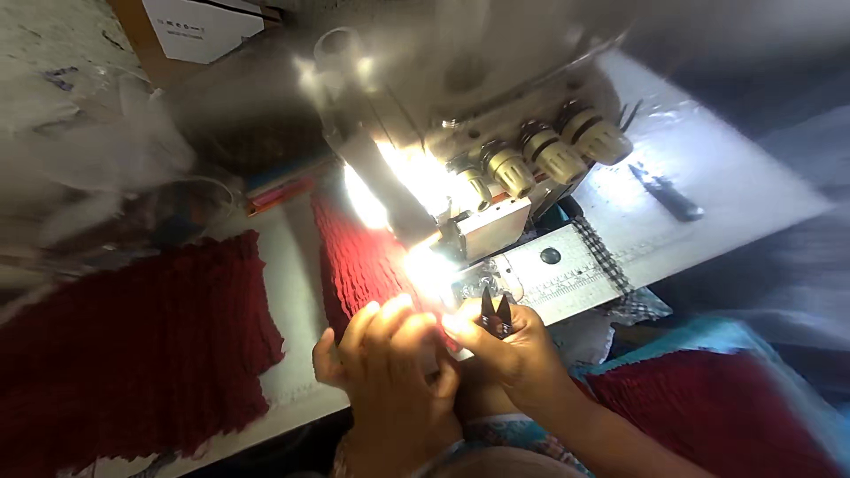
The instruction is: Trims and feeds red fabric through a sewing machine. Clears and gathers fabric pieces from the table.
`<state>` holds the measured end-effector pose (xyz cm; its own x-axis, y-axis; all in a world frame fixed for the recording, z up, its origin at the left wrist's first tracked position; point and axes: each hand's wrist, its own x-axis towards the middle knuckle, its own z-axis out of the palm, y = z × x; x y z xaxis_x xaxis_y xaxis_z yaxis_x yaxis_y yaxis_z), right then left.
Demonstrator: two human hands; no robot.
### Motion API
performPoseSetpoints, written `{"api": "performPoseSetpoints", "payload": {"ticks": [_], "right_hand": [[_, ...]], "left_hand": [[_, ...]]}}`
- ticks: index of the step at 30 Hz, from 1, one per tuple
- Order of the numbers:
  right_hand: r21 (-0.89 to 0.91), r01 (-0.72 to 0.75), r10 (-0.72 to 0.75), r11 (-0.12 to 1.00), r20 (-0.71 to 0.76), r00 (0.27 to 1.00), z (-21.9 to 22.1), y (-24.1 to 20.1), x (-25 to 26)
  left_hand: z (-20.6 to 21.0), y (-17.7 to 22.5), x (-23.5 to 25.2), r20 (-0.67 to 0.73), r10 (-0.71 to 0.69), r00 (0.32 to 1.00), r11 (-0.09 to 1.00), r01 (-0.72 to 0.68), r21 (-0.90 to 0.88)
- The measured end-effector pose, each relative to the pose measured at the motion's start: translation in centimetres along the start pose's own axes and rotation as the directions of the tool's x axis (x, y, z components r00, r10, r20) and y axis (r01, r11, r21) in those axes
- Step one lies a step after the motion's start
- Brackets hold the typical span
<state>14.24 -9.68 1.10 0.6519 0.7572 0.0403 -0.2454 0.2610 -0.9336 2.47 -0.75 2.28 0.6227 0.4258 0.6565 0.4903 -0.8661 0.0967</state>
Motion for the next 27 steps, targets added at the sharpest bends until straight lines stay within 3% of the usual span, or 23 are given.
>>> {"api": "performPoseSetpoints", "payload": {"ticks": [6, 11, 27], "right_hand": [[-0.071, 0.042, -0.049, 0.997, -0.109, 0.993, -1.0, 2.7, -1.1], [-0.2, 0.136, -0.149, 0.97, -0.05, 0.988, -1.4, 2.3, -1.4], [-0.218, 0.153, -0.165, 0.964, -0.04, 0.985, -1.1, 2.6, -0.1]], "left_hand": [[1.3, -2.0, 1.8, 0.075, 0.164, 0.984, 0.975, -0.173, 0.143], [0.4, -2.6, 1.6, 0.128, 0.238, 0.963, 0.953, -0.257, 0.158], [0.4, -4.5, 3.8, 0.209, 0.307, 0.929, 0.937, -0.333, 0.104]]}}
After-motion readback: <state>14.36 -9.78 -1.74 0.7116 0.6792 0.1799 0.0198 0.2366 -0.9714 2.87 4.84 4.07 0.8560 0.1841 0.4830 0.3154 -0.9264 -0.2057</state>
